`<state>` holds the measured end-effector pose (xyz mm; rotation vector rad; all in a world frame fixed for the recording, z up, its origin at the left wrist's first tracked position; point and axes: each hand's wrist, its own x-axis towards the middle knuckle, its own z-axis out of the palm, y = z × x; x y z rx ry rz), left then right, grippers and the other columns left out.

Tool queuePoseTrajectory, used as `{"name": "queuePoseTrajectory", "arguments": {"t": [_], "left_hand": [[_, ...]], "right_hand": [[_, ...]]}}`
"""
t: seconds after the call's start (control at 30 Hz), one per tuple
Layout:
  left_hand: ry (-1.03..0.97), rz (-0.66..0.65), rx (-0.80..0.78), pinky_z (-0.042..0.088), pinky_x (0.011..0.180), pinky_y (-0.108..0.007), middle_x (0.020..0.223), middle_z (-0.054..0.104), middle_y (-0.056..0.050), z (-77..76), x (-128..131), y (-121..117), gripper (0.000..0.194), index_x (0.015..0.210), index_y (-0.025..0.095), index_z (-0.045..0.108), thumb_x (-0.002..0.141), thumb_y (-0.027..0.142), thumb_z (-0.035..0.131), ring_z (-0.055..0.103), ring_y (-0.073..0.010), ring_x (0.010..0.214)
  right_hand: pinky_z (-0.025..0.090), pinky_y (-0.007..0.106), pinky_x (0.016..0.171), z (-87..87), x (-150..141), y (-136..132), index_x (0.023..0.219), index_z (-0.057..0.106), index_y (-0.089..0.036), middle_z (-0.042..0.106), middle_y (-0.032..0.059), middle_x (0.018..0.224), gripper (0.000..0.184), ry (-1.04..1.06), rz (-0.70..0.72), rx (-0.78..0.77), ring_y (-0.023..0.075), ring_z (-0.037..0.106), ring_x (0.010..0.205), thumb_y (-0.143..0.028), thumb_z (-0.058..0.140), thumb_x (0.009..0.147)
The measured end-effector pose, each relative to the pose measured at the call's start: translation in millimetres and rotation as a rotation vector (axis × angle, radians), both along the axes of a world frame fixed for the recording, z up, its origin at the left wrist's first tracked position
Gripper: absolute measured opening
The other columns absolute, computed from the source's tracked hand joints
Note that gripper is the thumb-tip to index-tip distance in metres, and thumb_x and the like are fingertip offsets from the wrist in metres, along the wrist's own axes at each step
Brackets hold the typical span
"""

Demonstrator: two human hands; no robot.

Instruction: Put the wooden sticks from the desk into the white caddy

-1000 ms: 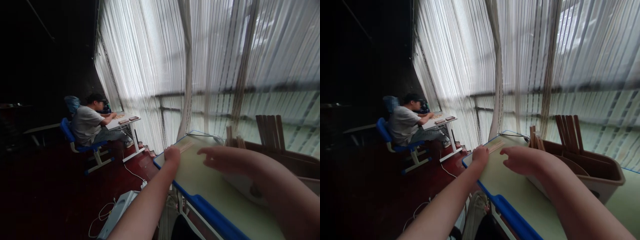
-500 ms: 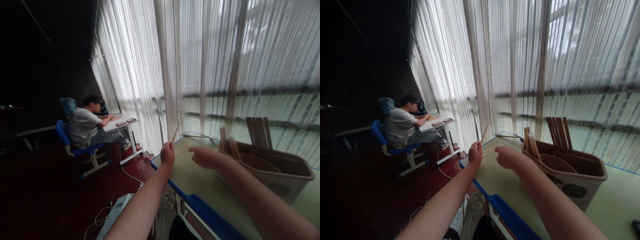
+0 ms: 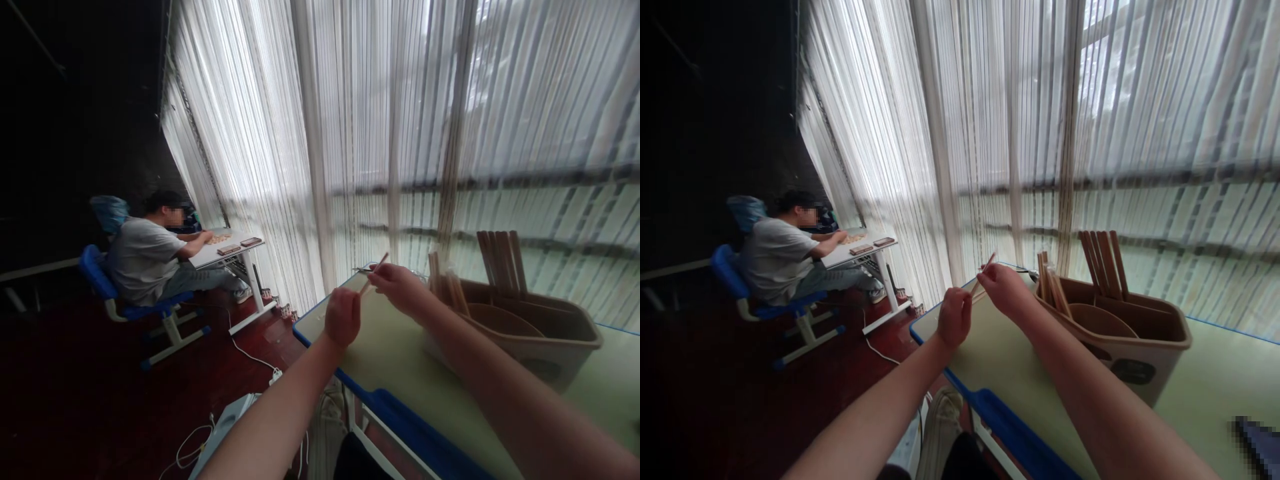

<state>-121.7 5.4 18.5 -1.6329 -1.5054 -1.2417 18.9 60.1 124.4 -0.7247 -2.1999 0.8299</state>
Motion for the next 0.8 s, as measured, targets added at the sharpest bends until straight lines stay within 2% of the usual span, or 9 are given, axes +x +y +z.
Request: {"name": "queuePoseTrajectory", "arguments": {"t": [0.1, 0.2, 0.3, 0.47, 0.53, 0.63, 0.7, 0.8], "left_hand": [[0.143, -0.075, -0.069, 0.042, 0.076, -0.036, 0.081, 0.054, -0.007, 0.4, 9.9, -2.3, 0.013, 0.086, 0.017, 0.051, 0.084, 0.020, 0.039, 0.049, -0.0187, 0.081], [0.157, -0.082, -0.110, 0.042, 0.077, -0.037, 0.082, 0.055, -0.008, 2.2, 13.4, -4.3, 0.015, 0.088, 0.016, 0.052, 0.084, 0.022, 0.038, 0.050, -0.0195, 0.082], [0.167, -0.100, -0.143, 0.043, 0.077, -0.037, 0.083, 0.055, -0.008, 4.3, 12.4, -5.6, 0.017, 0.089, 0.017, 0.052, 0.084, 0.025, 0.039, 0.051, -0.0195, 0.082], [0.178, -0.132, -0.152, 0.044, 0.076, -0.035, 0.080, 0.057, -0.008, 5.8, 12.5, -4.6, 0.016, 0.085, 0.017, 0.053, 0.084, 0.025, 0.039, 0.053, -0.0187, 0.082], [0.168, -0.144, -0.148, 0.044, 0.075, -0.033, 0.077, 0.058, -0.007, 5.6, 13.3, -4.2, 0.016, 0.083, 0.017, 0.053, 0.085, 0.023, 0.038, 0.053, -0.0178, 0.080], [0.142, -0.134, -0.141, 0.044, 0.073, -0.032, 0.075, 0.058, -0.006, 4.6, 13.8, -4.2, 0.015, 0.080, 0.018, 0.052, 0.085, 0.023, 0.039, 0.053, -0.0171, 0.078], [0.112, -0.126, -0.137, 0.043, 0.072, -0.031, 0.073, 0.058, -0.005, 4.6, 14.4, -3.5, 0.014, 0.079, 0.018, 0.051, 0.085, 0.025, 0.040, 0.053, -0.0167, 0.076], [0.010, -0.121, -0.110, 0.043, 0.069, -0.028, 0.072, 0.056, -0.004, 9.7, 18.9, 0.7, 0.015, 0.079, 0.018, 0.050, 0.085, 0.026, 0.040, 0.052, -0.0147, 0.072]], "right_hand": [[0.048, 0.026, 0.067, 0.0, 0.3, 0.9, 0.087, 0.063, -0.015, 0.068, 0.0065, 0.082, 0.022, 0.114, 0.075, -0.044, 0.0149, 0.063, 0.073, -0.031, 0.049, 0.080], [0.050, 0.027, 0.067, 5.0, 5.1, -0.5, 0.083, 0.065, -0.015, 0.068, 0.0059, 0.078, 0.023, 0.123, 0.079, -0.023, 0.0156, 0.063, 0.072, -0.034, 0.052, 0.078], [0.051, 0.029, 0.068, 11.0, 10.4, -1.7, 0.084, 0.065, -0.015, 0.068, 0.0064, 0.081, 0.024, 0.162, 0.079, -0.069, 0.0161, 0.064, 0.073, -0.035, 0.054, 0.077], [0.052, 0.031, 0.072, 16.0, 14.1, -0.6, 0.090, 0.064, -0.014, 0.068, 0.0073, 0.084, 0.025, 0.211, 0.160, -0.138, 0.0169, 0.064, 0.078, -0.034, 0.055, 0.077], [0.051, 0.031, 0.073, 17.9, 15.7, -1.2, 0.092, 0.064, -0.015, 0.068, 0.0070, 0.086, 0.026, 0.185, 0.152, -0.113, 0.0171, 0.063, 0.081, -0.033, 0.055, 0.077], [0.050, 0.031, 0.073, 22.7, 20.3, -4.9, 0.093, 0.065, -0.016, 0.069, 0.0065, 0.085, 0.027, 0.116, 0.072, 0.007, 0.0175, 0.063, 0.079, -0.034, 0.056, 0.076], [0.050, 0.030, 0.070, 27.2, 24.6, -8.7, 0.091, 0.065, -0.016, 0.069, 0.0059, 0.080, 0.027, 0.074, 0.015, 0.082, 0.0172, 0.064, 0.074, -0.036, 0.056, 0.076], [0.050, 0.027, 0.061, 36.7, 33.3, -14.6, 0.086, 0.066, -0.017, 0.068, 0.0044, 0.071, 0.024, 0.036, 0.015, 0.101, 0.0155, 0.063, 0.064, -0.036, 0.057, 0.075]]}}
